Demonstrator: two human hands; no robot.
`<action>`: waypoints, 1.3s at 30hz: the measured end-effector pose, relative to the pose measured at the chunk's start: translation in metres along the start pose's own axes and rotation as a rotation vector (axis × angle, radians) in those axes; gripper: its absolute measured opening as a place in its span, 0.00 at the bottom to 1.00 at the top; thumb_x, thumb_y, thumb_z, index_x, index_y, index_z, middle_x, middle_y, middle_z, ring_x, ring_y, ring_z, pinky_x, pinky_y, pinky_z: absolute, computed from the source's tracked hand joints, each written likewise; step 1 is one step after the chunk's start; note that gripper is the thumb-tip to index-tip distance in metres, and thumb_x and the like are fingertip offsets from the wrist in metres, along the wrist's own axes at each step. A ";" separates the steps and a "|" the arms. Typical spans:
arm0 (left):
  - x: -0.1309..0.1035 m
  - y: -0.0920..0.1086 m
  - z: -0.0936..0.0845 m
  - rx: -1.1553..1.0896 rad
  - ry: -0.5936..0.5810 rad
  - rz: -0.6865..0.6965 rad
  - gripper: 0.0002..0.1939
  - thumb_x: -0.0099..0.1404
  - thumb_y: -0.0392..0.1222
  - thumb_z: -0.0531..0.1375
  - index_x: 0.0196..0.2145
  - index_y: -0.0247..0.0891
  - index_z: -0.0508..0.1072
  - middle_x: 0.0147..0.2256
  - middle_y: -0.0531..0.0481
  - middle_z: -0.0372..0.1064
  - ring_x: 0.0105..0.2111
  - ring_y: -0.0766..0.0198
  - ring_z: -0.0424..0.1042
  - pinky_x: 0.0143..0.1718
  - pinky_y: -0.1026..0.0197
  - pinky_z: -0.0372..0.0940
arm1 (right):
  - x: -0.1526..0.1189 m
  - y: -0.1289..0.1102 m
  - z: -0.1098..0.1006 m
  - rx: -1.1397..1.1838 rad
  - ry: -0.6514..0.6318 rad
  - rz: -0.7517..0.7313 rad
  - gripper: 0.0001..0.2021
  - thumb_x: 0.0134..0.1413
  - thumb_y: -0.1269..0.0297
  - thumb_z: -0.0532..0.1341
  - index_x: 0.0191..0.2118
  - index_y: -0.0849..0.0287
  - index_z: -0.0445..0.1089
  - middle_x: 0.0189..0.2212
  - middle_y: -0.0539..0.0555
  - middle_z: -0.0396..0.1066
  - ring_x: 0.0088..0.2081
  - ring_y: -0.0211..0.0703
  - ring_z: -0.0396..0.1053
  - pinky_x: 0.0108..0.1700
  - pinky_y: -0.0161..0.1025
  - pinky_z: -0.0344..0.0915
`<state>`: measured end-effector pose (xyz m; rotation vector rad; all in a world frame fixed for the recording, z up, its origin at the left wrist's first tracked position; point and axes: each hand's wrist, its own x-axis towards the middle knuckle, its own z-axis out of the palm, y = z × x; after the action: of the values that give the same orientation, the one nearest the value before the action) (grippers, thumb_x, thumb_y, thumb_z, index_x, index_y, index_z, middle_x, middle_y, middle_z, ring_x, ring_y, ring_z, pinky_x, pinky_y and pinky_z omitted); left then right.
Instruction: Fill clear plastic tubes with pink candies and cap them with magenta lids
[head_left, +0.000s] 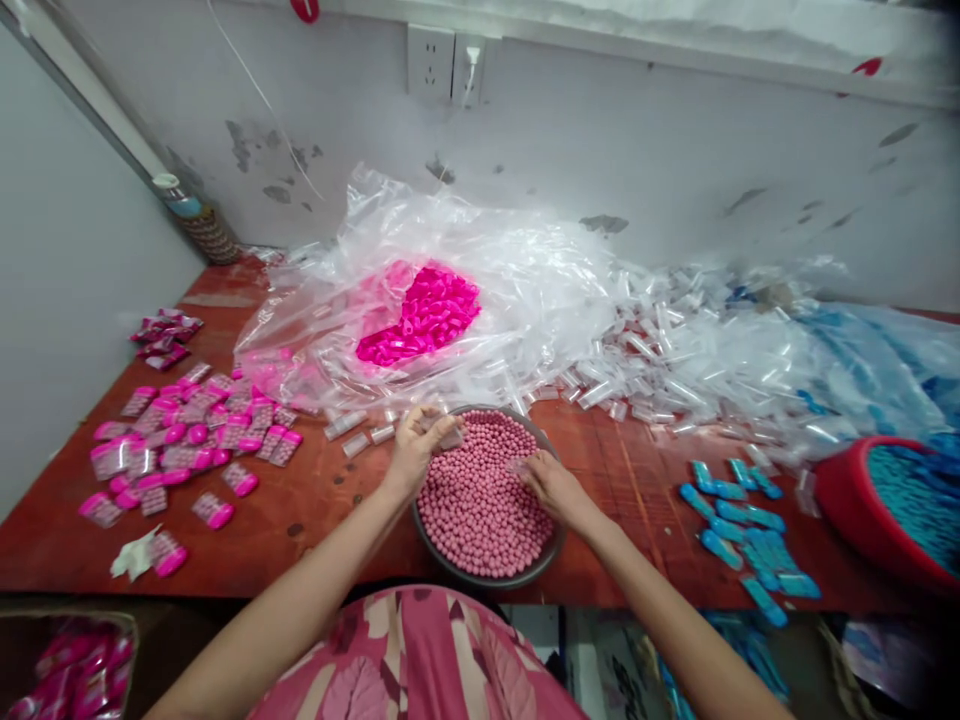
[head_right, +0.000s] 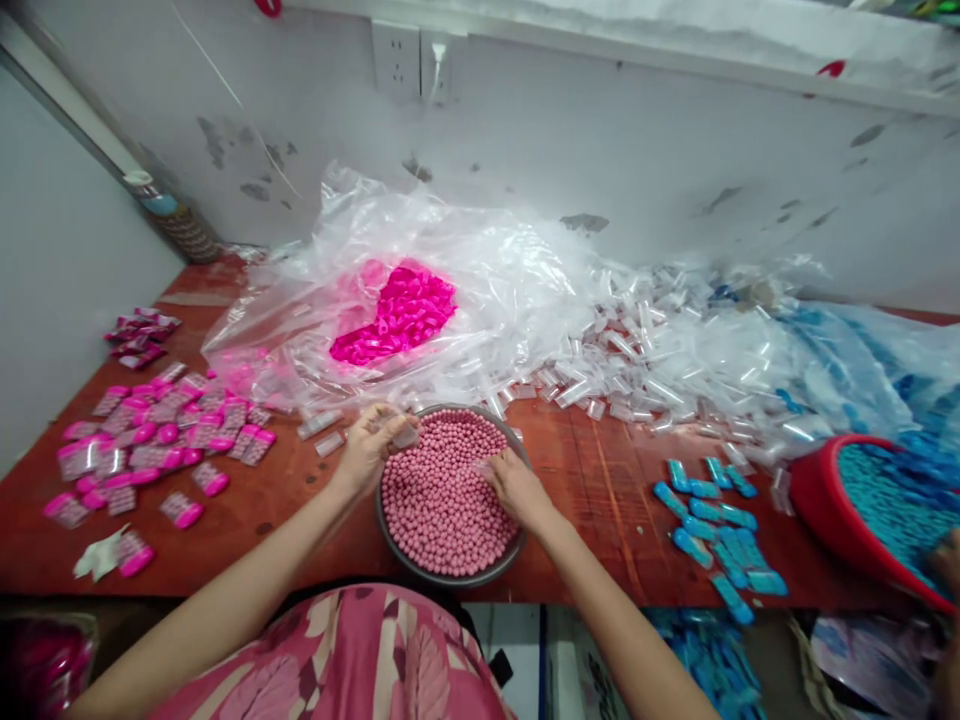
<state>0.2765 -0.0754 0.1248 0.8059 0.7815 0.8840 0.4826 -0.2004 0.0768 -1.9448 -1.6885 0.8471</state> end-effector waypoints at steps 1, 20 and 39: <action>-0.005 -0.012 -0.003 0.012 0.003 -0.033 0.15 0.49 0.44 0.61 0.31 0.35 0.61 0.27 0.50 0.71 0.28 0.64 0.71 0.30 0.61 0.65 | 0.005 -0.003 0.001 0.047 -0.026 0.010 0.10 0.51 0.60 0.52 0.36 0.58 0.66 0.33 0.54 0.66 0.36 0.42 0.62 0.41 0.39 0.58; -0.033 -0.069 0.002 0.331 -0.221 -0.104 0.29 0.59 0.60 0.39 0.46 0.38 0.61 0.45 0.45 0.63 0.43 0.61 0.64 0.45 0.57 0.59 | 0.011 -0.060 0.041 0.786 -0.139 0.045 0.18 0.40 0.61 0.61 0.41 0.56 0.60 0.35 0.51 0.68 0.35 0.42 0.66 0.38 0.39 0.63; -0.051 -0.056 -0.083 0.583 0.018 -0.091 0.20 0.58 0.51 0.49 0.38 0.34 0.71 0.36 0.46 0.71 0.36 0.59 0.69 0.38 0.56 0.65 | 0.061 -0.005 0.108 -0.140 -0.125 -0.066 0.10 0.40 0.77 0.53 0.31 0.62 0.67 0.33 0.57 0.67 0.38 0.45 0.62 0.41 0.39 0.58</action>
<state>0.2049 -0.1201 0.0501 1.2611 1.1044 0.5813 0.4091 -0.1473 -0.0085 -1.9495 -1.9208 0.8633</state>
